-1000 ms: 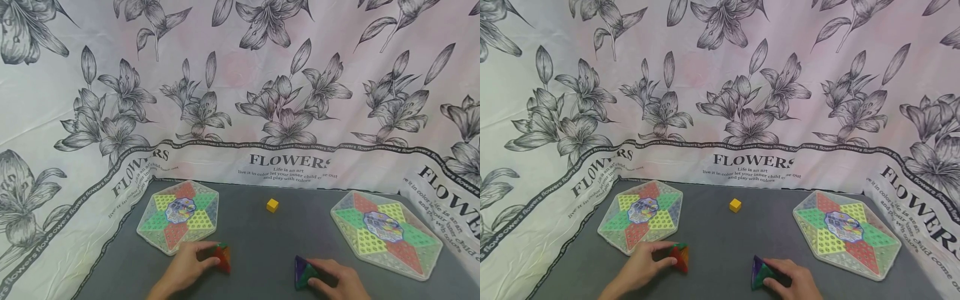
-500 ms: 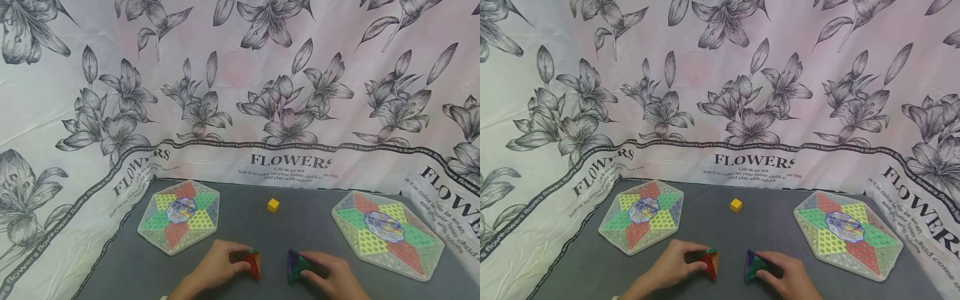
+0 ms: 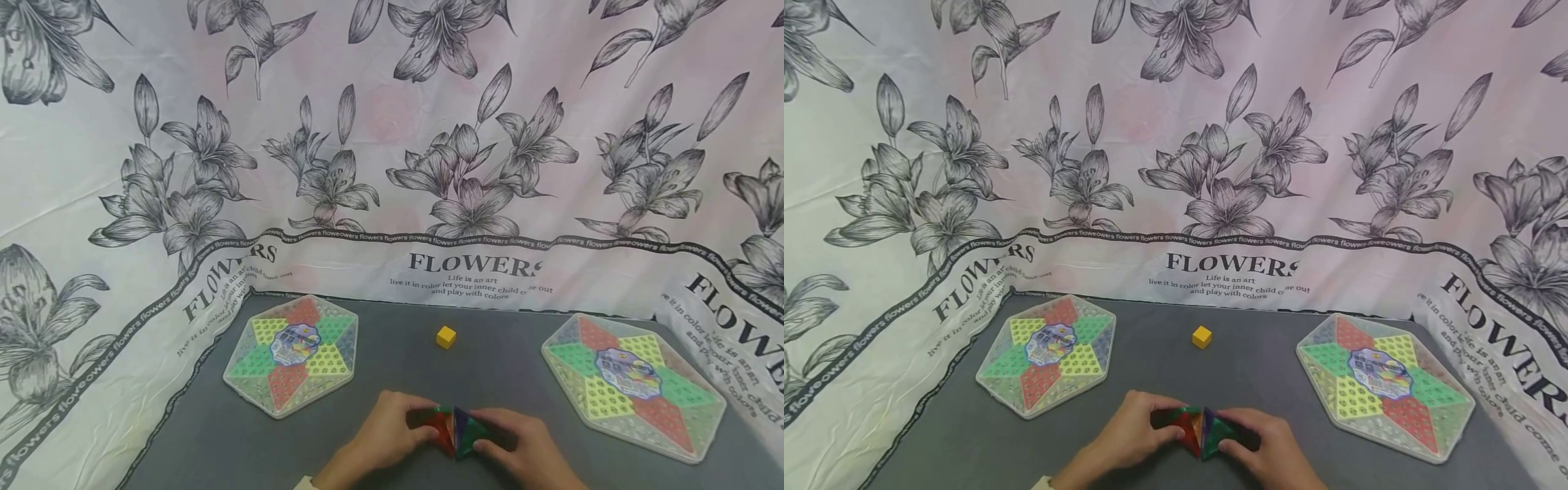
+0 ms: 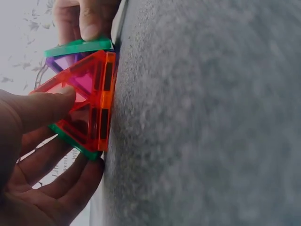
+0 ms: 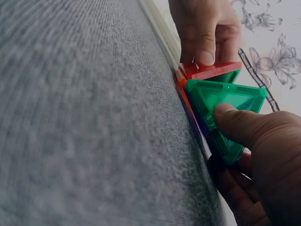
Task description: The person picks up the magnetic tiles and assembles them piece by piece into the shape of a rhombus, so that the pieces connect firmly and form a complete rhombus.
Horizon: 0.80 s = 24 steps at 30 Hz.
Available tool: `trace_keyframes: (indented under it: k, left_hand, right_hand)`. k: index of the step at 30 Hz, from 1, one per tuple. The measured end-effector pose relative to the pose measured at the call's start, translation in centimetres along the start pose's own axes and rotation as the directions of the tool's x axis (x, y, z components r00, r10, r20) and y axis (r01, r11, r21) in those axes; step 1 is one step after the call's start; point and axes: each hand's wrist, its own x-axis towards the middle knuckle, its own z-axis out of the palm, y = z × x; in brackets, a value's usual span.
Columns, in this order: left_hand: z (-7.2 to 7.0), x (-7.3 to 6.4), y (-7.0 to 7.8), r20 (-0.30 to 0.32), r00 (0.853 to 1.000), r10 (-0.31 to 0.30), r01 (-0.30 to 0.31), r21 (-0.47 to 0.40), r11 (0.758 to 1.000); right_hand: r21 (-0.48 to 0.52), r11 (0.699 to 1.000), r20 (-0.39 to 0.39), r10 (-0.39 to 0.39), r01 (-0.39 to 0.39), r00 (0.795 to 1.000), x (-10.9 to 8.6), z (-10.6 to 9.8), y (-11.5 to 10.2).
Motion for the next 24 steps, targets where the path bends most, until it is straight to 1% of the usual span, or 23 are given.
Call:
trace_keyframes:
  k: [7,12,16,19,24]
  left_hand:
    - [0.5,-0.2,0.4,-0.029,1.000,0.006,-0.006,-0.007,1.000]
    - [0.7,-0.2,0.5,-0.036,0.999,0.002,-0.002,0.001,1.000]
    - [0.8,-0.2,0.5,-0.038,0.999,-0.012,0.012,0.006,1.000]
    - [0.9,-0.2,0.6,-0.037,0.999,-0.021,0.021,0.008,1.000]
    - [1.0,-0.1,0.7,-0.044,0.999,-0.002,0.003,0.040,0.999]
  right_hand:
    - [0.007,1.000,-0.012,-0.009,0.009,1.000,-0.2,0.3,0.2]
    - [0.020,1.000,-0.028,-0.011,0.011,1.000,-0.4,0.4,0.0]
    - [0.027,0.999,-0.085,-0.032,0.034,0.996,-0.3,0.6,-0.3]
    - [0.019,0.998,-0.145,-0.057,0.060,0.988,-0.4,1.0,-0.5]
    - [0.000,0.994,-0.214,-0.103,0.105,0.971,-0.4,1.5,-0.8]
